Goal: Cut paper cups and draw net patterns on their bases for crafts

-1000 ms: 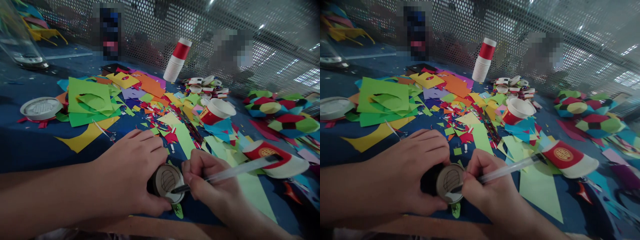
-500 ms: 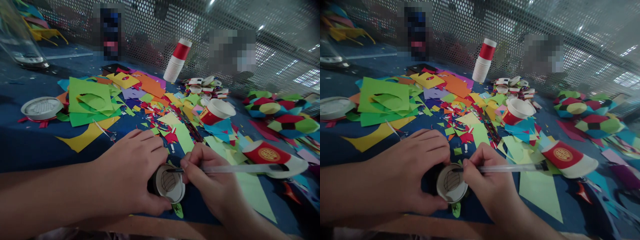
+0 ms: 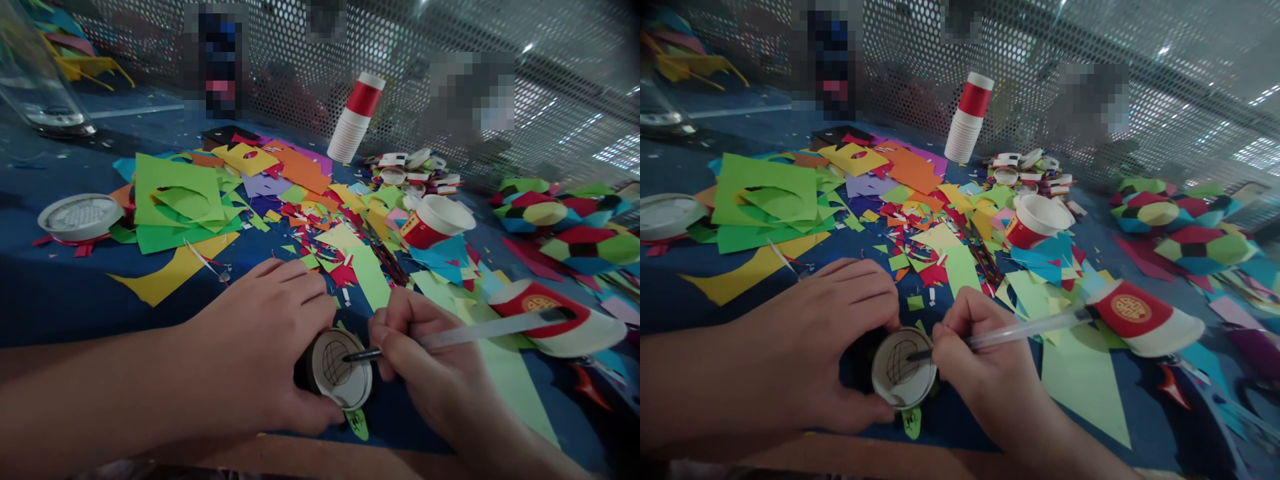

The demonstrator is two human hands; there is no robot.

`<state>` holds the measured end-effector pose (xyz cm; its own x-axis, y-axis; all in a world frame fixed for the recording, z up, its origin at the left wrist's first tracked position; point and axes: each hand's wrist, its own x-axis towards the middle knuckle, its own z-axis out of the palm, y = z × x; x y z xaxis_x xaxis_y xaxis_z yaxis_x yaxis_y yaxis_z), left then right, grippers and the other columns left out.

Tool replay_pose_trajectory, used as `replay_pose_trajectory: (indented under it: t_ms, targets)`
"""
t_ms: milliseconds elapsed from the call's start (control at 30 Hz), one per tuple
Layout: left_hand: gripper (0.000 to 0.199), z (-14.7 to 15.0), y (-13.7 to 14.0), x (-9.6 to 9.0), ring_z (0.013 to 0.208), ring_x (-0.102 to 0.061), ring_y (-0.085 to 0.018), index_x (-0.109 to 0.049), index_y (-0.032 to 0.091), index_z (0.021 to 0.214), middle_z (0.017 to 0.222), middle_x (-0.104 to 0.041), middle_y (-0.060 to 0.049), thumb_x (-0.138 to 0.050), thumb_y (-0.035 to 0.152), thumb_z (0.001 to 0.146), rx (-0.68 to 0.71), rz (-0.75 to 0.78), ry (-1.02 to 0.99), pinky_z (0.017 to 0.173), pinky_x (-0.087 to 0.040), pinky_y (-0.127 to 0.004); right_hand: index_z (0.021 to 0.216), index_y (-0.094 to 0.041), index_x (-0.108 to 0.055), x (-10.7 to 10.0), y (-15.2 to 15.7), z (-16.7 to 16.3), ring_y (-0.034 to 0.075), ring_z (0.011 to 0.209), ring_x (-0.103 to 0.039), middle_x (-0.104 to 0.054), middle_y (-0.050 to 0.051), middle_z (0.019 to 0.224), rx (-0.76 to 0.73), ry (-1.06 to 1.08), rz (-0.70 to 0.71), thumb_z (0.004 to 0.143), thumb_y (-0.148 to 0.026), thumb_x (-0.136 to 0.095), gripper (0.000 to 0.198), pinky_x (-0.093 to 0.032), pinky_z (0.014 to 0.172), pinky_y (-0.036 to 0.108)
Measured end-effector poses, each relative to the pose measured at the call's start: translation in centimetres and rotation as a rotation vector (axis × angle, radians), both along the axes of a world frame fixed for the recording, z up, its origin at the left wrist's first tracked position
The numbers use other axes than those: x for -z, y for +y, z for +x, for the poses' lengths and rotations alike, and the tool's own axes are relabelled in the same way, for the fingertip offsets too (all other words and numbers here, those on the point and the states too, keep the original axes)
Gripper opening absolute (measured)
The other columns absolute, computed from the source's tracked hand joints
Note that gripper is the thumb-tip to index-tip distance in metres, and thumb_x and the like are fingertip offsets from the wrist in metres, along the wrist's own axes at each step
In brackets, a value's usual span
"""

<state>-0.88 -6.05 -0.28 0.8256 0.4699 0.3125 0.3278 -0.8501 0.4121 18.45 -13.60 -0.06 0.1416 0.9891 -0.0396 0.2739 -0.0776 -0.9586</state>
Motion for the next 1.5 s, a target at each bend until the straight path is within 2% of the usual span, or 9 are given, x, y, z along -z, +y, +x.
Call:
replay_pose_trajectory:
  t_ms: [133,300,500,633,867,1000,1200,1333,1500]
  targets:
    - [0.048,0.10,0.03,0.11,0.083,-0.055,-0.026,-0.058,0.019,0.079,0.084,-0.060,-0.002,-0.083,0.056,0.064,-0.003,0.014,-0.007,0.072,-0.038,-0.040,0.060,-0.025,-0.047,-0.09,0.15,-0.52,0.013,0.051,-0.041,-0.050,-0.005,0.049,0.087,-0.022,0.005,0.077,-0.021,-0.066,0.026,-0.032,0.048,0.025]
    - [0.049,-0.04,-0.02,-0.15,0.084,-0.056,-0.026,-0.058,0.018,0.080,0.085,-0.061,-0.002,-0.084,0.057,0.064,-0.001,0.003,0.007,0.073,-0.038,-0.040,0.060,-0.025,-0.047,0.02,0.15,-0.47,0.013,0.049,-0.040,-0.050,-0.004,0.051,0.086,-0.066,0.011,0.075,-0.021,-0.065,0.024,-0.030,0.046,0.026]
    - [0.049,-0.20,-0.17,-0.30,0.086,-0.056,-0.027,-0.058,0.019,0.079,0.085,-0.061,-0.002,-0.085,0.057,0.064,0.003,0.004,0.018,0.075,-0.038,-0.041,0.056,-0.026,-0.046,-0.11,-0.15,0.02,0.012,0.045,-0.039,-0.046,-0.005,0.049,-0.034,0.003,-0.027,0.067,-0.015,-0.058,0.020,-0.024,0.044,0.028]
    - [0.047,-0.04,-0.08,-0.31,0.086,-0.057,-0.027,-0.060,0.018,0.079,0.087,-0.062,-0.003,-0.086,0.054,0.064,0.000,-0.023,0.026,0.076,-0.040,-0.042,0.056,-0.024,-0.046,-0.16,-0.18,0.04,0.010,0.045,-0.038,-0.049,-0.004,0.055,0.070,0.082,0.002,0.068,-0.013,-0.058,0.021,-0.024,0.043,0.027]
    - [0.048,0.04,0.04,-0.35,0.085,-0.056,-0.027,-0.059,0.018,0.079,0.085,-0.061,-0.003,-0.085,0.055,0.064,0.001,-0.025,0.020,0.076,-0.041,-0.043,0.060,-0.025,-0.047,0.26,0.27,-0.21,0.012,0.047,-0.041,-0.046,-0.004,0.053,0.128,-0.039,0.012,0.075,-0.022,-0.065,0.024,-0.027,0.046,0.027]
    - [0.048,0.03,0.01,-0.38,0.084,-0.057,-0.026,-0.058,0.018,0.079,0.085,-0.061,-0.002,-0.086,0.055,0.063,0.001,-0.021,0.022,0.076,-0.041,-0.043,0.059,-0.025,-0.046,0.04,0.15,-0.18,0.013,0.050,-0.040,-0.047,-0.004,0.052,0.084,-0.056,0.004,0.074,-0.019,-0.064,0.023,-0.028,0.047,0.028]
    - [0.047,0.05,0.04,-0.38,0.085,-0.056,-0.027,-0.060,0.019,0.079,0.086,-0.062,-0.003,-0.084,0.056,0.064,-0.001,-0.032,0.033,0.074,-0.039,-0.042,0.056,-0.026,-0.044,-0.19,-0.24,0.09,0.011,0.046,-0.037,-0.046,-0.005,0.050,0.004,0.008,-0.028,0.066,-0.014,-0.059,0.022,-0.022,0.045,0.028]
    - [0.046,0.01,0.02,-0.38,0.086,-0.056,-0.027,-0.061,0.019,0.081,0.088,-0.062,-0.002,-0.084,0.056,0.065,-0.002,-0.043,0.048,0.074,-0.037,-0.041,0.055,-0.025,-0.046,-0.27,-0.27,-0.12,0.010,0.046,-0.039,-0.049,-0.005,0.053,0.118,0.092,0.012,0.065,-0.013,-0.059,0.020,-0.022,0.045,0.028]
    - [0.046,-0.04,0.07,-0.36,0.085,-0.056,-0.025,-0.059,0.019,0.081,0.087,-0.061,-0.002,-0.083,0.056,0.066,0.001,-0.032,0.036,0.075,-0.038,-0.041,0.057,-0.025,-0.047,-0.22,0.04,-0.49,0.012,0.049,-0.040,-0.050,-0.004,0.054,0.170,0.023,0.041,0.066,-0.014,-0.062,0.021,-0.027,0.048,0.028]
